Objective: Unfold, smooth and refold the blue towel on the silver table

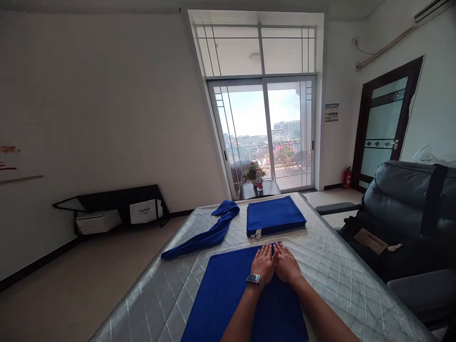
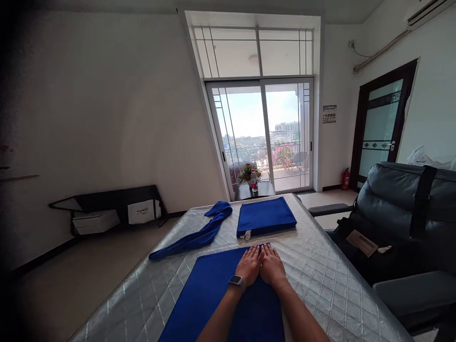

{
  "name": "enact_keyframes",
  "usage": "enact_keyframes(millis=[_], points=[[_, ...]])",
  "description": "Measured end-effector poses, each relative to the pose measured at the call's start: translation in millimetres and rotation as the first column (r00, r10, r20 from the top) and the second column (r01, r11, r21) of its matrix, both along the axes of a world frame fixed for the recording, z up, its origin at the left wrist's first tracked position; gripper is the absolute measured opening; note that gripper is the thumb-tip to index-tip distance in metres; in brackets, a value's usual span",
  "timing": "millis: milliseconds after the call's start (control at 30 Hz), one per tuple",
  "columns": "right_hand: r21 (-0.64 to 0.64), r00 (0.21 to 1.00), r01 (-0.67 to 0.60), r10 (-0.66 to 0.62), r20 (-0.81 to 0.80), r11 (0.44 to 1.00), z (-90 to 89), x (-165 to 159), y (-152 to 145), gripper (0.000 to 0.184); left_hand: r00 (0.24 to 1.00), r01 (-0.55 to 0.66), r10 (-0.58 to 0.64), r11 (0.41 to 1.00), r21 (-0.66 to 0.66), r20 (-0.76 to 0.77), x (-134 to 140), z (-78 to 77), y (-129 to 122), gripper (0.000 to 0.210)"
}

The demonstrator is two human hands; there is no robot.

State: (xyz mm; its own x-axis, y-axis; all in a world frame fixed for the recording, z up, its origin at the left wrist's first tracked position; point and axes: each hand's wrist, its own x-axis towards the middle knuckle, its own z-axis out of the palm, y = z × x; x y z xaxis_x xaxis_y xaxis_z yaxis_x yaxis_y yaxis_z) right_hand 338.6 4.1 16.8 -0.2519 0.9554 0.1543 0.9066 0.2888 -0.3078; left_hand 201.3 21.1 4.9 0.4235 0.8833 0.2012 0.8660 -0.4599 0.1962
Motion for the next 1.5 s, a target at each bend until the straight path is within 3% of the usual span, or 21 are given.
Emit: enact_keyframes(millis=[267,1033,1500], points=[[0.000,1.000,0.009,-0.009,-0.001,1.000,1.0,-1,0,0.063,0.990,-0.128,0.132,0.989,-0.078,0.045,2,11.1,-4,0.075],[-0.018,0.999,0.025,-0.026,-0.031,1.000,6.5,-2,-3,0.066,0.983,-0.176,0.180,0.981,-0.078,0.046,-4,14.8,-7,0.080],[-0.040,0.999,0.035,-0.036,-0.015,0.999,7.4,-2,-2,0.069,0.964,-0.265,0.266,0.961,-0.078,0.004,-41,20.0,-12,0.082]])
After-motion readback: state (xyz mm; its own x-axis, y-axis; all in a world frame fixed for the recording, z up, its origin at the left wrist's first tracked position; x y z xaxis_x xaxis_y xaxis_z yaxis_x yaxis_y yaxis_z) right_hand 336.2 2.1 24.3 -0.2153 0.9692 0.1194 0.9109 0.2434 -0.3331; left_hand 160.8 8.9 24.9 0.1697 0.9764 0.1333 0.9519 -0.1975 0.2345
